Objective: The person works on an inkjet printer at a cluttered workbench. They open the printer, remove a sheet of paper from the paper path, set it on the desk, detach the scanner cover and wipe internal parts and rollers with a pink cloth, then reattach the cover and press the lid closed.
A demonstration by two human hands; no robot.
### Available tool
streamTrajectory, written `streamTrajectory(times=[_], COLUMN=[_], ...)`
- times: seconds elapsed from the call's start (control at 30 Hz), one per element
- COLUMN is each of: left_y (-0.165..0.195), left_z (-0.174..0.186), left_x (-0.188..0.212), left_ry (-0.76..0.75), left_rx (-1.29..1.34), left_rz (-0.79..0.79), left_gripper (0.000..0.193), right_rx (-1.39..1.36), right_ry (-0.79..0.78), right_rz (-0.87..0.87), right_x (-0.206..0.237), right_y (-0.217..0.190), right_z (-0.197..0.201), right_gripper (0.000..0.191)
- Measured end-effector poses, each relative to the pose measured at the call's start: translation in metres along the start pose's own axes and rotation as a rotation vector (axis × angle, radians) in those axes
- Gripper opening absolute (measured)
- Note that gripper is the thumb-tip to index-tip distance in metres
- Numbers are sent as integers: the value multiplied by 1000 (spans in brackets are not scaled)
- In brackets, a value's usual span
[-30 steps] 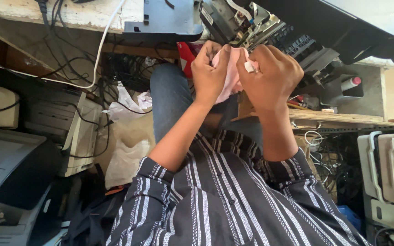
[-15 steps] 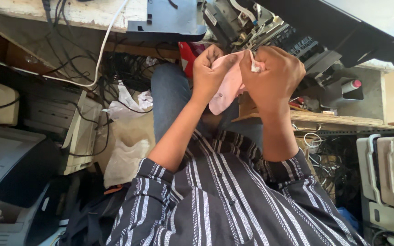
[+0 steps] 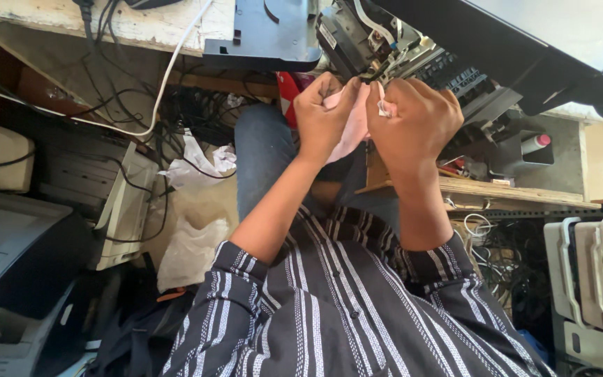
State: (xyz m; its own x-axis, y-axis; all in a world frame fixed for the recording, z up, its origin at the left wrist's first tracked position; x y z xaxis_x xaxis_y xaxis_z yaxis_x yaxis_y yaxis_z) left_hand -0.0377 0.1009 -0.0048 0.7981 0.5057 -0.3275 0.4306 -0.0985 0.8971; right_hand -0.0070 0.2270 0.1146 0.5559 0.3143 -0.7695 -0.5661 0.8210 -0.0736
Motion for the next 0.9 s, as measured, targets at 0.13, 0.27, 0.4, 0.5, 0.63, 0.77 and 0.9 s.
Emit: streamTrajectory(times=[0.13, 0.27, 0.4, 0.5, 0.63, 0.77, 0.9], left_y=[7, 1, -6, -6, -7, -11, -6], left_z=[-3, -1, 3, 1, 0, 4, 2], left_x=[2, 4, 3, 4, 4, 1, 4], left_ry=[30, 42, 102, 98, 68, 109, 100], left_rx=[-54, -56, -20, 13, 0, -55, -40], left_rz=[-67, -71, -41, -75, -73, -10, -69], left_gripper=[40, 43, 47, 46, 44, 46, 45], right_rx=[6, 0, 2, 8, 24, 37, 19], right_ry=[15, 13, -5, 26, 53, 21, 24], right_rz=[10, 69, 123, 126, 131, 170, 135], right_x=[0, -1, -2, -2, 0, 0, 0], right_y=[1, -1, -2, 0, 2, 1, 5], right_z=[8, 7, 4, 7, 8, 3, 5], right_gripper=[47, 45, 42, 45, 49, 44, 42])
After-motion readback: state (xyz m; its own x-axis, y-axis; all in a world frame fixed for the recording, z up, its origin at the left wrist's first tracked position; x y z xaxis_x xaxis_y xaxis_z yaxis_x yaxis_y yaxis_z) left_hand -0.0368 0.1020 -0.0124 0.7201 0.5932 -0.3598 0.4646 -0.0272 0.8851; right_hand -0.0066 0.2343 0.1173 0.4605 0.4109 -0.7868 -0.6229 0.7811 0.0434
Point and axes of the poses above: each hand's wrist, its own x-axis away from the middle knuckle, its own z-axis out of the back of the hand, y = z × x, the point moved 5 cm from there along -x, towards the middle knuckle
